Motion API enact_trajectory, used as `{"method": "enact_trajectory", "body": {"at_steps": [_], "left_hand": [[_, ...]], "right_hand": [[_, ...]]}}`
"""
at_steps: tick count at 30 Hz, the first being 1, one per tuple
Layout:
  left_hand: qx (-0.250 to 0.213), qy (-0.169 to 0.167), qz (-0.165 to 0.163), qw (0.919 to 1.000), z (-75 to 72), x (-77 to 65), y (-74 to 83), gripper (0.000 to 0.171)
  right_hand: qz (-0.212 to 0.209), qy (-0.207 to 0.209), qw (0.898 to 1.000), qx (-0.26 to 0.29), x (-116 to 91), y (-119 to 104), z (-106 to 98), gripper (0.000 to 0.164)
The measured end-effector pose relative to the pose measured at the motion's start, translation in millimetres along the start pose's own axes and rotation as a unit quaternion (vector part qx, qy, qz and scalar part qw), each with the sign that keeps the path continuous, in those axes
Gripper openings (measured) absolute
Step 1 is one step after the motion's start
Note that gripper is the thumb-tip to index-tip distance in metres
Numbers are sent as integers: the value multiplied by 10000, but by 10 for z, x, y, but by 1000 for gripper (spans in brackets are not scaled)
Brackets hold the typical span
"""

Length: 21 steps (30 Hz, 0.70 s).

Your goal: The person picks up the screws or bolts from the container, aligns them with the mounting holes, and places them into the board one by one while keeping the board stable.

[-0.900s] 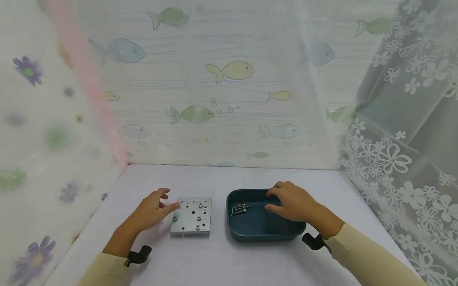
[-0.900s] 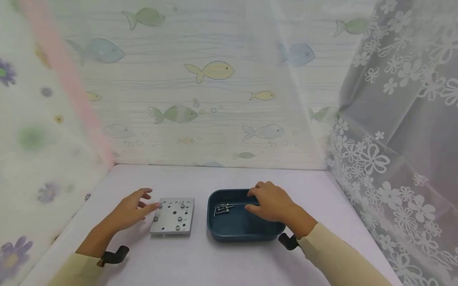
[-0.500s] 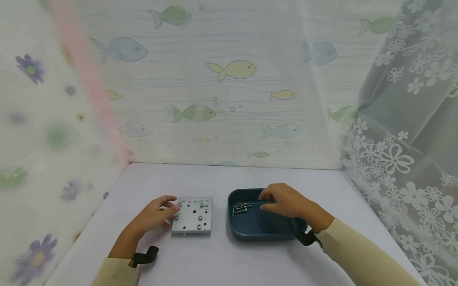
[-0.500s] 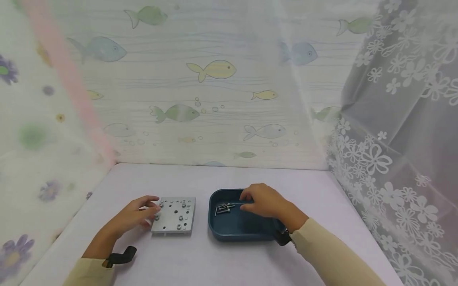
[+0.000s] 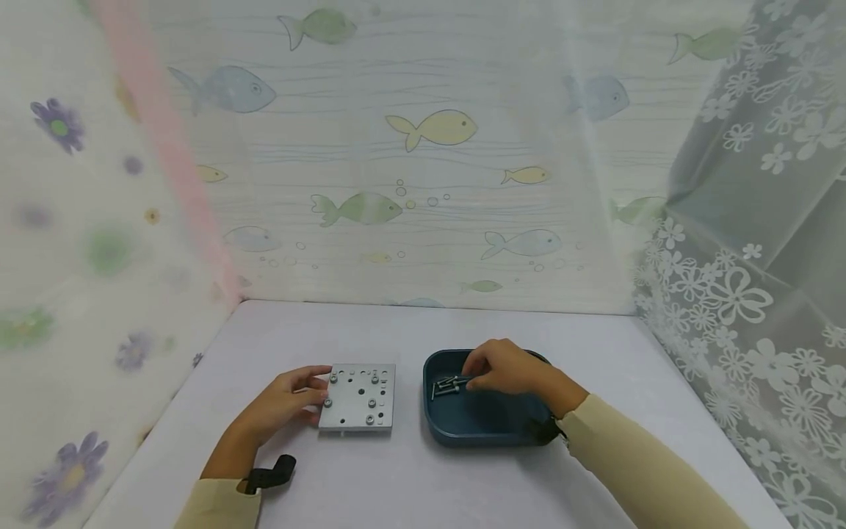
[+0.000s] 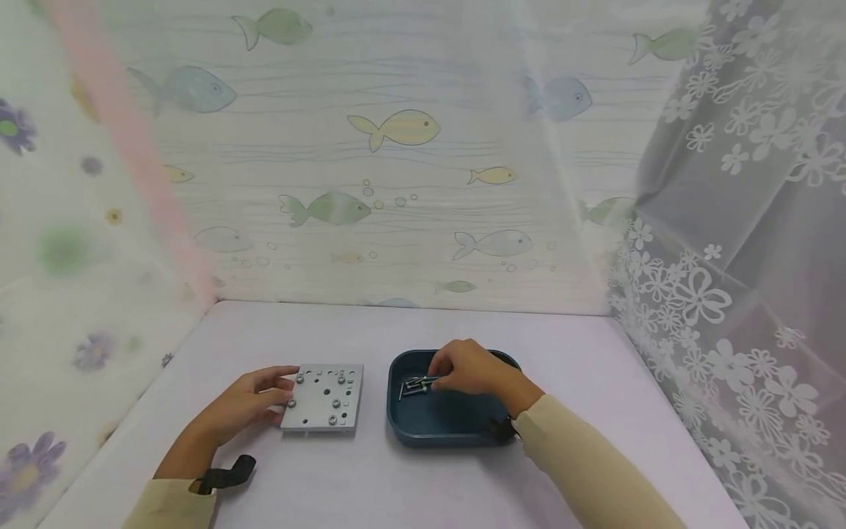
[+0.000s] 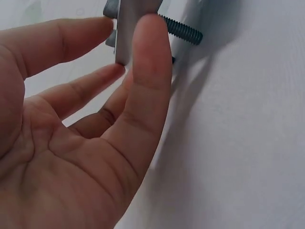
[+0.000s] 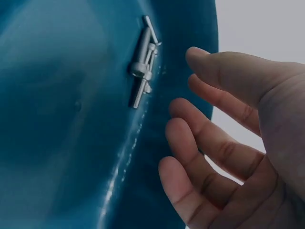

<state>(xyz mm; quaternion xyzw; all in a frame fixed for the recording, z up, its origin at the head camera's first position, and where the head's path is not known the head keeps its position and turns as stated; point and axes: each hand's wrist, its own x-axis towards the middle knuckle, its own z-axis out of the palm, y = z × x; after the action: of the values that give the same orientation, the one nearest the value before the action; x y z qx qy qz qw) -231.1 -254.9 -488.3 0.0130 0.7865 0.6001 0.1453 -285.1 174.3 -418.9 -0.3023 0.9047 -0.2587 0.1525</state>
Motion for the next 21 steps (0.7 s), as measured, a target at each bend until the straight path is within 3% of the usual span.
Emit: {"method": "enact_trajectory", "body": {"at_steps": [5,21], "left_hand": [[-259,-16,-17,9997,-18,2,-50,66],[-402,-145,20,9991,-9,-4,-68,74]], "right_hand": [[105,-156,9998,70,86,30,46,20],[355,-492,9977,314,257,78,132,18]]}}
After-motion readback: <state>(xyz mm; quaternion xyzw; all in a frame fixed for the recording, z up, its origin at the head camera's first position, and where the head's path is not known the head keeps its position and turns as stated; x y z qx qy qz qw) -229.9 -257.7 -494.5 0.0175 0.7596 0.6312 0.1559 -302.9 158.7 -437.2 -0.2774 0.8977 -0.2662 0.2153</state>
